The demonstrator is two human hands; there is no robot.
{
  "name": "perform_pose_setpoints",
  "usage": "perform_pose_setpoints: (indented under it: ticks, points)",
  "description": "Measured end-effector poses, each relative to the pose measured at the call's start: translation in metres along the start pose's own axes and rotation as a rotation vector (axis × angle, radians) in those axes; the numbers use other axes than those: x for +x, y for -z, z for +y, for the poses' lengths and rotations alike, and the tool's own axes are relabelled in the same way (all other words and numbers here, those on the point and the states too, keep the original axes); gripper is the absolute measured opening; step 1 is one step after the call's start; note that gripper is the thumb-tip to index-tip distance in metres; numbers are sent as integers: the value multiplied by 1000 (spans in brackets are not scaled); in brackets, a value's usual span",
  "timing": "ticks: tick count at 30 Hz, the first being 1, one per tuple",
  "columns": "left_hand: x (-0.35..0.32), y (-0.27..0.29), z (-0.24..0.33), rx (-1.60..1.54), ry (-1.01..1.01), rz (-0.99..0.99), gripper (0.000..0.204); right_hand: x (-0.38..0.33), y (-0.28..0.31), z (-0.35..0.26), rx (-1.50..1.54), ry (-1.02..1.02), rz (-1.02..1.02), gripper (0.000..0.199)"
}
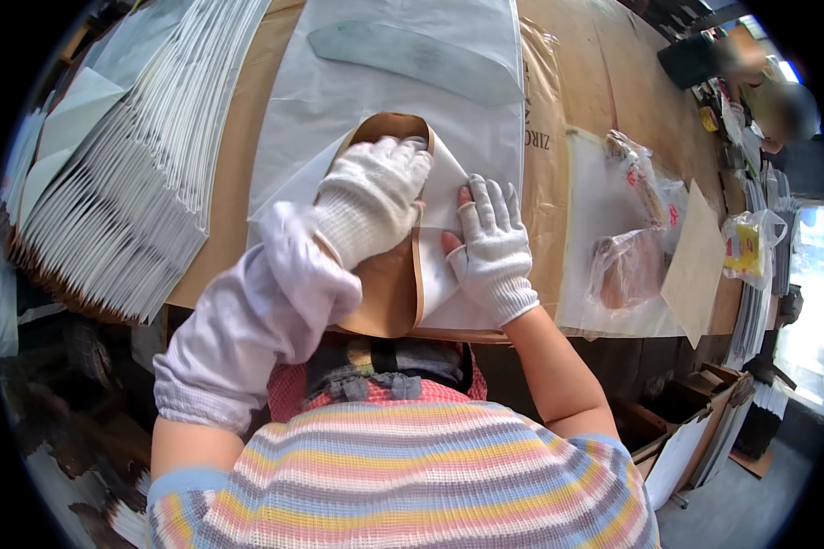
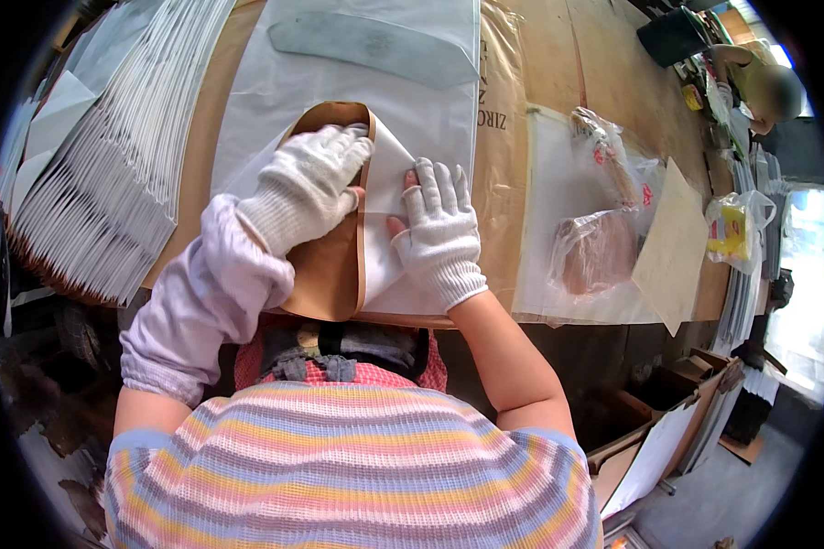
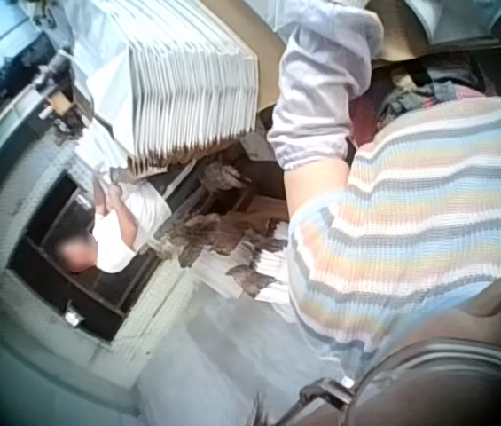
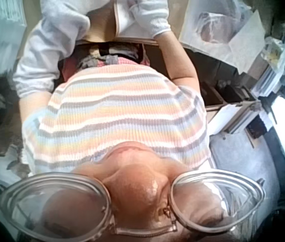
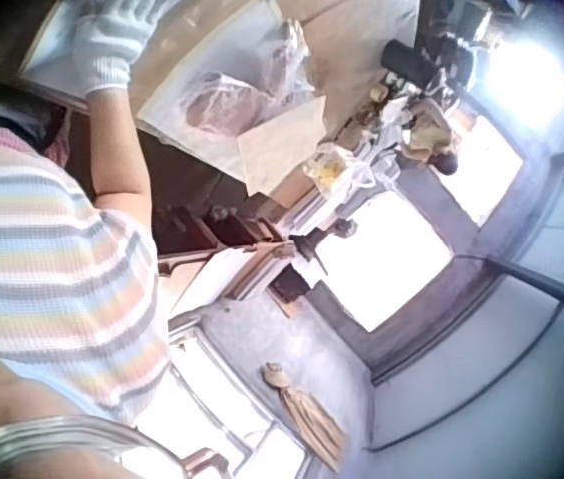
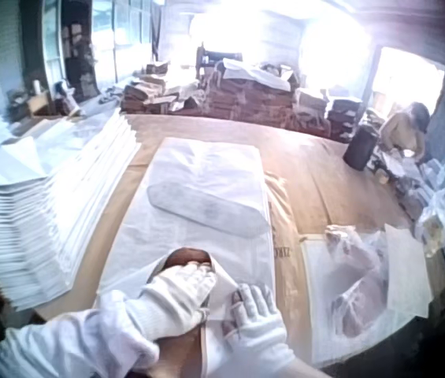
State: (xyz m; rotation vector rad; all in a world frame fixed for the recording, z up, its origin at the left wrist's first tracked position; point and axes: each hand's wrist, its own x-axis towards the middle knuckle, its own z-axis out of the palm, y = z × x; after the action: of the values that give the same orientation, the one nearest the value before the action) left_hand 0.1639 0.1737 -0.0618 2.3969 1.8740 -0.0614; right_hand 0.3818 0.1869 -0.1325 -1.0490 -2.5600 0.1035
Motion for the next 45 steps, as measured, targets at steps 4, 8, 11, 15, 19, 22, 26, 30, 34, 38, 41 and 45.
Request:
perform_pose_setpoints:
  ticks: [4, 8, 11, 15, 19, 22, 26, 30, 34, 38, 41, 45]
  points:
    - [17, -24, 1, 11, 98, -35, 73, 1, 0, -2, -19, 1, -8, 65]
    - [9, -21, 4, 159, -52, 75, 68, 1, -2, -2, -14, -3, 0, 65]
    - [15, -33, -1, -27, -81, -153, 66, 0, -3, 0, -17, 3, 6, 65]
    - [33, -44, -8, 67, -73, -174, 66, -8, -3, -11, -26, -9, 9, 65]
    - [36, -25, 0, 25, -17, -293, 68, -53, 10, -79, 351, 246, -267, 60]
    - [42, -25, 5, 32, -21, -314, 69, -50, 18, -76, 533, 323, -326, 56]
    - [38, -29, -1, 46, -13, -334, 70, -34, 46, -30, 265, -73, -163, 62]
    - [40, -25, 2, 26, -31, -310, 70, -54, 39, -1, -47, -122, -94, 65]
    - [39, -30, 2, 27, -26, -294, 68, -46, 55, 1, -16, -186, -218, 64]
    - [38, -31, 3, 2, -25, -268, 68, -31, 59, 7, -90, -75, -43, 66]
    - [33, -25, 6, 14, -27, -272, 68, -9, 22, -4, -6, 2, -130, 67]
    - [-2, 51, 0, -327, -315, -482, 66, 34, -18, 12, -29, 173, -75, 61]
